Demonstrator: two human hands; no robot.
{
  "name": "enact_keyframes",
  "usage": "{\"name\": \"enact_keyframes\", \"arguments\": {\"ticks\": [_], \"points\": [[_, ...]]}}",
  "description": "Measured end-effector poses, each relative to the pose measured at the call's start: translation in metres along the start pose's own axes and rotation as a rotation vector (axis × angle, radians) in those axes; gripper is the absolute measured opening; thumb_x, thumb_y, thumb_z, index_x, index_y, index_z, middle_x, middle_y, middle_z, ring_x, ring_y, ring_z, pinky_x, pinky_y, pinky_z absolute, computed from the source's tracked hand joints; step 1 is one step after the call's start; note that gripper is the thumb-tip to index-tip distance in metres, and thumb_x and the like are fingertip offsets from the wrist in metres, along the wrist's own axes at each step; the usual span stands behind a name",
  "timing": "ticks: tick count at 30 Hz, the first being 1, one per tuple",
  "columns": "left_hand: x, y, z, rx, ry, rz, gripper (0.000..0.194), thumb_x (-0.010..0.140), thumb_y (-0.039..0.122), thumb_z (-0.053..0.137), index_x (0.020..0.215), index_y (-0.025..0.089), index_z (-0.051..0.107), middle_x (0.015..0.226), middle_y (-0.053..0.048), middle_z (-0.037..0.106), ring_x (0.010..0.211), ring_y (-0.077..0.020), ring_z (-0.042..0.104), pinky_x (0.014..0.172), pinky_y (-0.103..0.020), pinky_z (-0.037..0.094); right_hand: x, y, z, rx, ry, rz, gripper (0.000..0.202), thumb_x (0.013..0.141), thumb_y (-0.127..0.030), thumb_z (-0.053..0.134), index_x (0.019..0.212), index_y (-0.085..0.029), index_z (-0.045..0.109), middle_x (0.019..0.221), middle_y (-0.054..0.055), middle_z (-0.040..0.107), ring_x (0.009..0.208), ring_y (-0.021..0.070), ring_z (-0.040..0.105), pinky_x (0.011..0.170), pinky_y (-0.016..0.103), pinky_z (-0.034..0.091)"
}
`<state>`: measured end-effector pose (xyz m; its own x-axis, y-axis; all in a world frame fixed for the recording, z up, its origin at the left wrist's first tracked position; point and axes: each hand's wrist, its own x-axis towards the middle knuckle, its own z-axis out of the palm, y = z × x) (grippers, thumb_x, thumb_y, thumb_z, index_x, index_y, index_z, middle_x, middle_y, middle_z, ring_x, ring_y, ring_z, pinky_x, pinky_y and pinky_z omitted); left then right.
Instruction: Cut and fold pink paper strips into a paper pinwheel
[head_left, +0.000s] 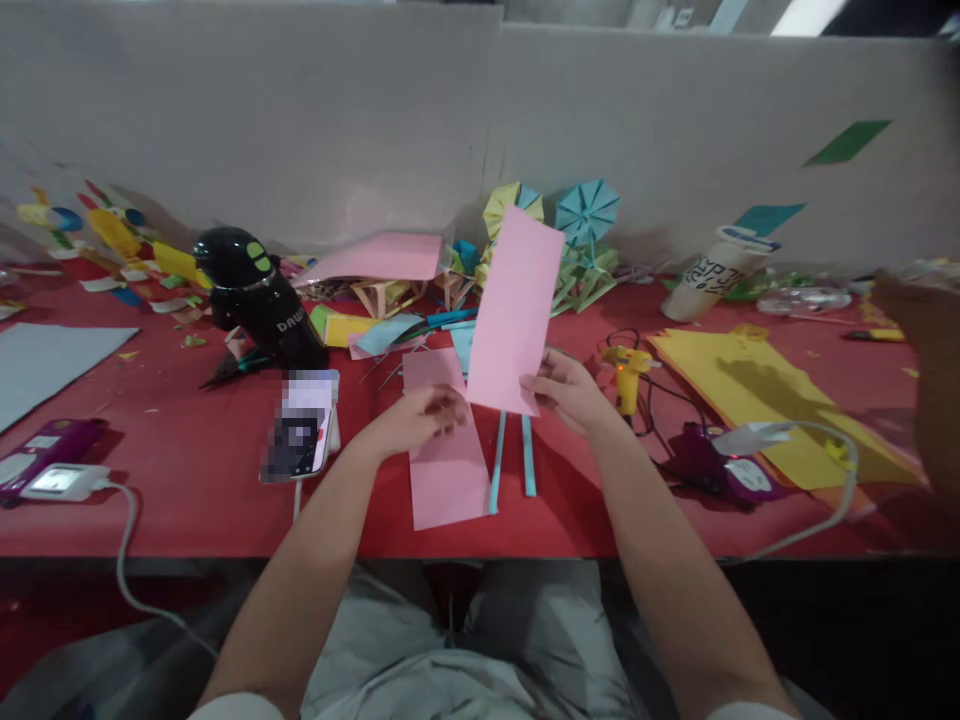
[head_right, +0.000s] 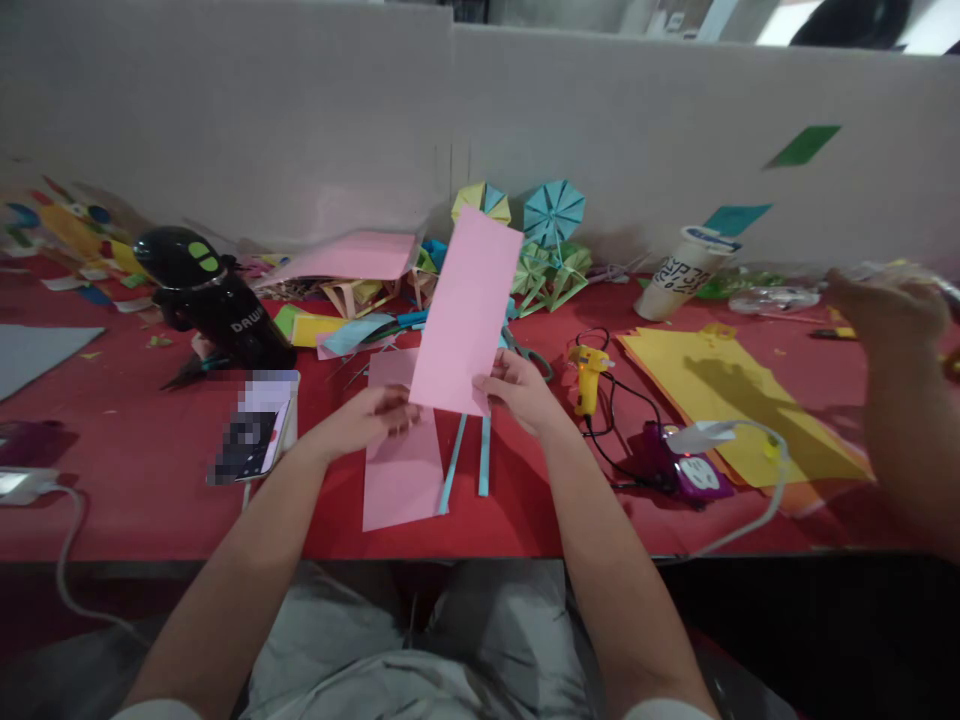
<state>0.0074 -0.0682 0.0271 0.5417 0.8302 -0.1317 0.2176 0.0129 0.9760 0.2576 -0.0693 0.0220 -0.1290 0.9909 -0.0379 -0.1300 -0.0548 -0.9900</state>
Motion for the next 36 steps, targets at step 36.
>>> {"name": "enact_keyframes", "arguments": {"ticks": [36], "points": [[0.023,-0.001,-0.029,-0.659,1.009,0.197,0.046,0.071,0.006,0.062,0.114,0.025,0.063,0.104,-0.005,0.069,0.097,-0.0184,0.068,0.083,-0.033,0.062,0.005,0.008,-0.021,-0.925,0.133,-0.08,0.061,0.062,-0.076,0.069,0.05,-0.02,0.048,0.047,-0.002,0.042,0.05,0.0114,0.039,0.047,0.028,0.026]]}}
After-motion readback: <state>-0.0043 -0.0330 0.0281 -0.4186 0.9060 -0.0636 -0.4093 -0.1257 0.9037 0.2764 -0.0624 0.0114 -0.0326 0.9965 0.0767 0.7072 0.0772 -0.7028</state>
